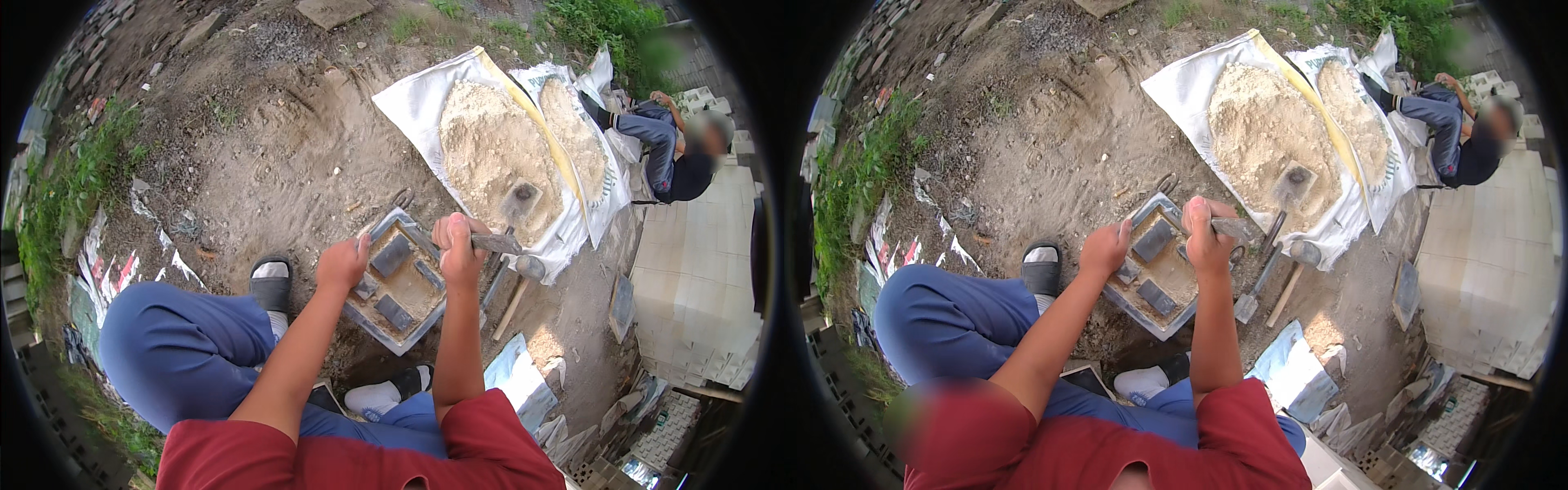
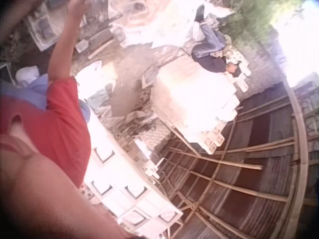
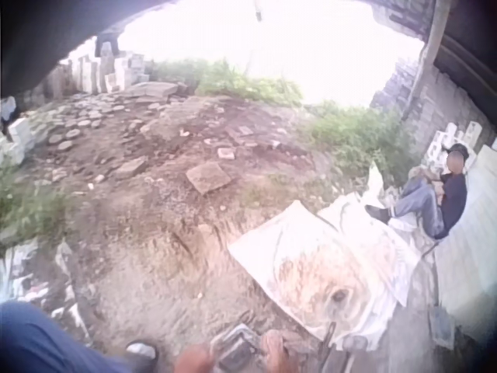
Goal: The person mixes powder and water in a small metal tray, using a trowel to stir the mixture and tapping the edges of the tray.
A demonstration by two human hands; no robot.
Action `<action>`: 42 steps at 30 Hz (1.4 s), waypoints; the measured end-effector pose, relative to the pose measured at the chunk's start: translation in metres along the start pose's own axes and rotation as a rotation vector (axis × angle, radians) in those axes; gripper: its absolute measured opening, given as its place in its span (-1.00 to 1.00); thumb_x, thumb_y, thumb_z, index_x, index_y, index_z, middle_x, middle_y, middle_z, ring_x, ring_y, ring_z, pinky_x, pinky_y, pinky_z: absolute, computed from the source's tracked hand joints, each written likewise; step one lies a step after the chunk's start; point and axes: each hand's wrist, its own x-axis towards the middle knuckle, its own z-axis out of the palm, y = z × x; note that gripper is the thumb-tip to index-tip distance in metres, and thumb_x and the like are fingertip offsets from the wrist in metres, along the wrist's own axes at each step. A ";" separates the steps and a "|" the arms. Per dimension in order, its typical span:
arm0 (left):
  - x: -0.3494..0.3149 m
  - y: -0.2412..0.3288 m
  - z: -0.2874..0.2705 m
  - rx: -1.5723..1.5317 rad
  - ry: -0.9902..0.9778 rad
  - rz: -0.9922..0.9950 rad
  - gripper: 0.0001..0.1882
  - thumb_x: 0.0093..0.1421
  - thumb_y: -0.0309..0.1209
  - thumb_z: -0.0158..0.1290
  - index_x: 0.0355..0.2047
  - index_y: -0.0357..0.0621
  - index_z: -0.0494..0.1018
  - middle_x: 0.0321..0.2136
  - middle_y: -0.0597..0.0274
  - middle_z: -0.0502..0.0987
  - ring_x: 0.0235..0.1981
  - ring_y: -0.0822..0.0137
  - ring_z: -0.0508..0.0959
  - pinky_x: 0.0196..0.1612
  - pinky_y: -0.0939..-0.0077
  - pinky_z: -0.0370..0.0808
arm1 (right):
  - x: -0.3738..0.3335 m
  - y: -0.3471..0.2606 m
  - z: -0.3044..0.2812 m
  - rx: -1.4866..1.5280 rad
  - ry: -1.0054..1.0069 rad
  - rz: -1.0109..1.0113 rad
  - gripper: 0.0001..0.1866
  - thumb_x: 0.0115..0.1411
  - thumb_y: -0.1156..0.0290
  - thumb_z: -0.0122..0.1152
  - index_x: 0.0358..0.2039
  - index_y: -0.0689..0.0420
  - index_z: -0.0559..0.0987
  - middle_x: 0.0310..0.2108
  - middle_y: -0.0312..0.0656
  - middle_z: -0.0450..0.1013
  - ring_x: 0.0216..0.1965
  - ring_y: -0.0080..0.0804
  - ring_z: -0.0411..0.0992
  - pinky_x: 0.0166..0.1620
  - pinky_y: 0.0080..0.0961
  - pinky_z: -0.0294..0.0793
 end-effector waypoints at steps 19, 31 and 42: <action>0.002 0.002 0.001 0.042 0.012 0.038 -0.24 0.42 0.20 -0.32 -0.28 -0.25 0.62 -0.26 -0.31 0.62 -0.17 -0.27 0.62 -0.04 -0.10 0.52 | -0.040 -0.004 -0.042 0.033 0.064 0.101 -0.49 0.43 0.36 0.04 -0.70 0.11 0.18 -0.70 -0.43 0.09 -0.64 -0.63 -0.01 -0.52 -0.47 -0.05; -0.001 0.010 -0.008 0.152 -0.037 -0.003 0.04 0.04 0.60 -0.08 -0.25 -0.33 0.61 -0.24 -0.25 0.64 -0.13 -0.19 0.65 -0.04 -0.02 0.56 | -0.056 -0.021 -0.059 -0.028 0.039 0.122 -0.50 0.36 0.35 0.16 -0.71 0.15 0.24 -0.70 -0.42 0.17 -0.62 -0.64 0.05 -0.52 -0.47 0.02; 0.002 0.007 -0.010 0.150 -0.011 -0.009 -0.04 0.05 0.55 -0.02 -0.23 -0.25 0.65 -0.29 -0.24 0.65 -0.18 -0.19 0.65 -0.10 -0.05 0.56 | -0.076 -0.022 -0.079 -0.136 0.078 0.056 -0.62 0.28 0.40 0.23 -0.68 0.21 0.44 -0.71 -0.33 0.28 -0.61 -0.57 0.20 -0.51 -0.44 0.17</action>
